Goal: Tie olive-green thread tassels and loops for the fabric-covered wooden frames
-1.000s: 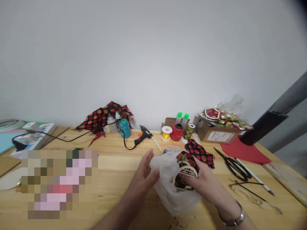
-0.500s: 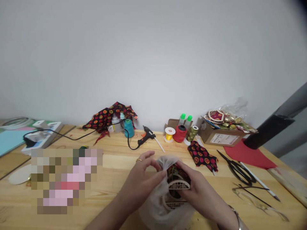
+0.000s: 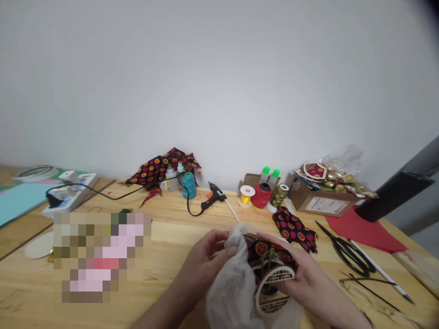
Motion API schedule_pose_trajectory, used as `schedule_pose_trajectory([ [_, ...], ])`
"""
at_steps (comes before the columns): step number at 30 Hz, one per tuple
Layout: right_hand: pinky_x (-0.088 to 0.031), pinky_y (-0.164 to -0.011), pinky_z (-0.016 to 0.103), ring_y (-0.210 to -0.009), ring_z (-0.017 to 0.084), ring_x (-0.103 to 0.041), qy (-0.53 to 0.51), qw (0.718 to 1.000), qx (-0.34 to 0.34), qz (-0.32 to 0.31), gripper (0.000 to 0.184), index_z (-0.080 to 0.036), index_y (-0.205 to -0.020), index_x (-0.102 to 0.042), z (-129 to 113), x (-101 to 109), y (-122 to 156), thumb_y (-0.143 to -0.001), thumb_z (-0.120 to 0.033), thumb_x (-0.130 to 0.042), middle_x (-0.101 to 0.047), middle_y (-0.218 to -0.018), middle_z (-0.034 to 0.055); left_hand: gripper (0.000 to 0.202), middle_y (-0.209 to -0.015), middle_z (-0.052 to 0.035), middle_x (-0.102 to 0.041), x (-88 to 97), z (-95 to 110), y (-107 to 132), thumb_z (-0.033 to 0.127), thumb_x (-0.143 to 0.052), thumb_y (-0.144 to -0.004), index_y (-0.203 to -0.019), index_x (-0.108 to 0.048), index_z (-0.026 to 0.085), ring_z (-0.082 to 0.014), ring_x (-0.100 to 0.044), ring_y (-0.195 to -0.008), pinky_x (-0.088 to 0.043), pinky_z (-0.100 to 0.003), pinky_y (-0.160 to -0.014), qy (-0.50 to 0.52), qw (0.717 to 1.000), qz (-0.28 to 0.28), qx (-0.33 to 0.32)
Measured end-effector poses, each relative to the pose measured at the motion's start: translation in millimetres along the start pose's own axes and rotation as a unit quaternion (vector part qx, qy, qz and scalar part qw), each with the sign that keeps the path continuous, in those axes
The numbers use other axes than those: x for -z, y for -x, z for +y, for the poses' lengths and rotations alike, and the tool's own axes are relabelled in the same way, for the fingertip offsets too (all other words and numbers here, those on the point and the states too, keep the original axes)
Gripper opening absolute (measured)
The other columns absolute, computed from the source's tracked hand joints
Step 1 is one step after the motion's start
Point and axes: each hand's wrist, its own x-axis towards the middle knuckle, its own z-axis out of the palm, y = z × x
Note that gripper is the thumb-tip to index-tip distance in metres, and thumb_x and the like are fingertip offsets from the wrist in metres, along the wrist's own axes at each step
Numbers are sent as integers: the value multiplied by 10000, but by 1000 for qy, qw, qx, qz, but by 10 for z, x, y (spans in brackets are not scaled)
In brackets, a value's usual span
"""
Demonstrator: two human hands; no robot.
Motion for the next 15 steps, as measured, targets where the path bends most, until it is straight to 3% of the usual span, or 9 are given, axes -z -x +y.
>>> schedule_pose_trajectory([
  [4, -436, -986, 377, -1126, 226, -572, -72, 997, 1, -18, 613, -248, -1276, -534, 49, -24, -29, -699, -78, -657, -595, -1263, 69, 235, -653, -10, -689, 43, -33, 0, 371, -749, -685, -711, -661, 155, -135, -583, -574, -446, -220, -544, -8, 996, 84, 6],
  [7, -495, -892, 354, -968, 216, -643, -138, 990, -10, -12, 544, -220, -1212, -577, 146, -38, -68, -693, -144, -720, -661, -1150, 71, 247, -571, 25, -637, 107, -94, 29, 389, -721, -713, -681, -615, 168, -104, -528, -495, -403, -196, -482, 41, 991, 130, 7],
  [12, -535, -776, 373, -816, 242, -676, -286, 954, -11, 92, 381, -171, -957, -665, 302, -90, -200, -641, -345, -790, -727, -913, 79, 194, -570, 65, -602, 213, -240, 66, 331, -709, -738, -769, -570, 198, -95, -537, -504, -402, -181, -496, 159, 972, 175, -3],
  [15, -523, -818, 418, -858, 267, -675, -360, 919, -5, 160, 365, -174, -925, -655, 311, -105, -307, -628, -331, -800, -725, -918, 80, 188, -588, 67, -610, 254, -304, 116, 350, -690, -757, -776, -564, 211, -99, -544, -511, -414, -184, -503, 168, 969, 181, 4],
])
